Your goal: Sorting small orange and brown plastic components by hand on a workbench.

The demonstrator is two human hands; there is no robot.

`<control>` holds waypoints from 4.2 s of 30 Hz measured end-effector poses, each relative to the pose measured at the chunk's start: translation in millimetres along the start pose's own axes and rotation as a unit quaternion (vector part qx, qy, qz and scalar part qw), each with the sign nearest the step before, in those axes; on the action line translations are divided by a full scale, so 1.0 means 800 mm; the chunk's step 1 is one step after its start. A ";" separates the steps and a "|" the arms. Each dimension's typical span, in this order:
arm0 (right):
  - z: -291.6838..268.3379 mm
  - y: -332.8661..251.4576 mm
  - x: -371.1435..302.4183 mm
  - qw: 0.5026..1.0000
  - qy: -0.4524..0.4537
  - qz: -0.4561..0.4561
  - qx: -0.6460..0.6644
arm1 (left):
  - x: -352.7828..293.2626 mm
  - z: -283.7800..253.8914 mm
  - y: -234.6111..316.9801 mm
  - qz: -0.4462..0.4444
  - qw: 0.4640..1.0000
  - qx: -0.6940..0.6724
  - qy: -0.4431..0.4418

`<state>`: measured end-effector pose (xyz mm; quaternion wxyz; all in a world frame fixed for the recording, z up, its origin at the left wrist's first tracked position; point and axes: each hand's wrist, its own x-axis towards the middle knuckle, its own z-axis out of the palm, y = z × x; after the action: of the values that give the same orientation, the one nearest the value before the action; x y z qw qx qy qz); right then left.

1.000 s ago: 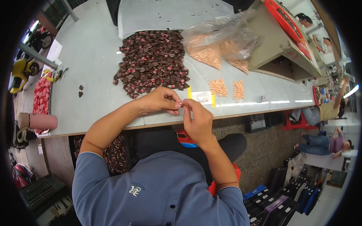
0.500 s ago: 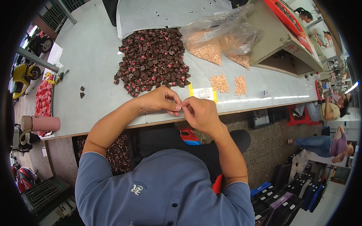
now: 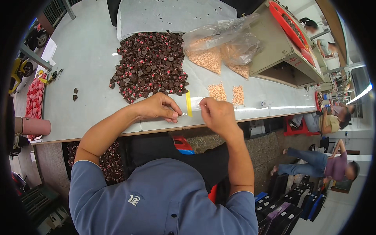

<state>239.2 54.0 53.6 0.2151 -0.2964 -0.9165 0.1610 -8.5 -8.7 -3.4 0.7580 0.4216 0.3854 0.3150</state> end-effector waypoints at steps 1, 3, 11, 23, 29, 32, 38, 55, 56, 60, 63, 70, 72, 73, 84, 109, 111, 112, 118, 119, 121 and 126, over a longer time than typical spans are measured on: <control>-0.008 0.004 0.003 0.997 -0.006 -0.014 -0.081 | 0.000 0.000 0.002 0.011 1.000 0.006 -0.005; -0.014 0.008 0.004 0.993 -0.012 -0.016 -0.115 | 0.001 0.001 0.005 0.022 1.000 0.011 -0.011; -0.007 0.017 0.006 0.978 -0.048 -0.039 -0.201 | 0.006 0.002 0.004 0.012 1.000 -0.024 0.005; -0.009 0.002 0.005 0.985 0.000 -0.056 -0.162 | 0.005 -0.005 0.001 -0.004 0.999 -0.047 0.005; 0.032 -0.041 -0.007 0.991 0.099 -0.007 0.085 | 0.011 -0.007 0.003 0.001 0.998 -0.062 -0.004; 0.047 -0.046 -0.004 0.991 0.111 -0.021 0.065 | 0.009 -0.006 0.001 0.003 0.998 -0.064 0.001; 0.053 -0.043 -0.003 0.993 0.107 -0.049 0.009 | 0.010 -0.006 -0.001 -0.002 0.998 -0.062 0.004; 0.064 -0.036 -0.013 0.984 0.136 -0.079 0.083 | 0.007 -0.008 -0.003 0.026 0.998 -0.060 0.017; 0.057 -0.031 -0.020 0.967 0.177 0.045 0.178 | 0.007 -0.008 -0.002 0.043 0.998 -0.044 0.015; 0.026 -0.008 -0.035 0.831 0.278 0.277 0.395 | 0.009 -0.008 -0.002 0.069 0.998 0.000 -0.005; 0.019 0.020 -0.052 0.801 0.325 0.275 0.420 | 0.016 -0.009 -0.006 0.086 0.996 -0.002 -0.015; 0.020 0.050 -0.077 0.787 0.364 0.306 0.393 | 0.014 -0.003 0.000 0.084 0.996 0.012 -0.003; 0.015 0.068 -0.083 0.811 0.372 0.319 0.320 | 0.008 -0.006 0.001 0.076 0.996 0.038 0.023; 0.016 0.091 -0.092 0.823 0.386 0.320 0.267 | 0.004 -0.007 0.001 0.070 0.996 0.049 0.033; -0.027 0.114 -0.097 0.904 0.158 0.392 -0.058 | 0.012 -0.001 0.004 0.053 0.998 0.018 0.026; 0.049 -0.029 -0.018 0.958 0.054 0.099 0.262 | 0.008 0.002 0.002 -0.006 0.999 -0.002 -0.036; 0.053 -0.031 -0.013 0.961 0.040 0.095 0.255 | 0.008 -0.001 -0.001 -0.010 0.999 -0.010 -0.038; 0.054 -0.033 -0.013 0.964 0.041 0.090 0.246 | 0.007 -0.002 -0.001 -0.009 0.999 -0.014 -0.037; 0.050 -0.038 -0.014 0.963 0.005 0.092 0.253 | 0.004 -0.002 0.003 -0.009 0.999 -0.017 -0.044; 0.049 -0.038 -0.014 0.960 0.002 0.094 0.265 | 0.003 -0.002 0.004 -0.011 0.999 -0.017 -0.044; 0.051 -0.036 -0.015 0.958 0.004 0.090 0.271 | 0.003 -0.001 0.005 -0.014 0.999 -0.016 -0.045; 0.050 -0.034 -0.015 0.964 -0.005 0.070 0.257 | 0.004 -0.001 0.003 -0.024 0.998 0.004 -0.051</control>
<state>215.6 18.6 27.0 0.2679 -0.2939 -0.8224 0.4069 -7.8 -4.6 -2.5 0.7826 0.4303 0.3575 0.2731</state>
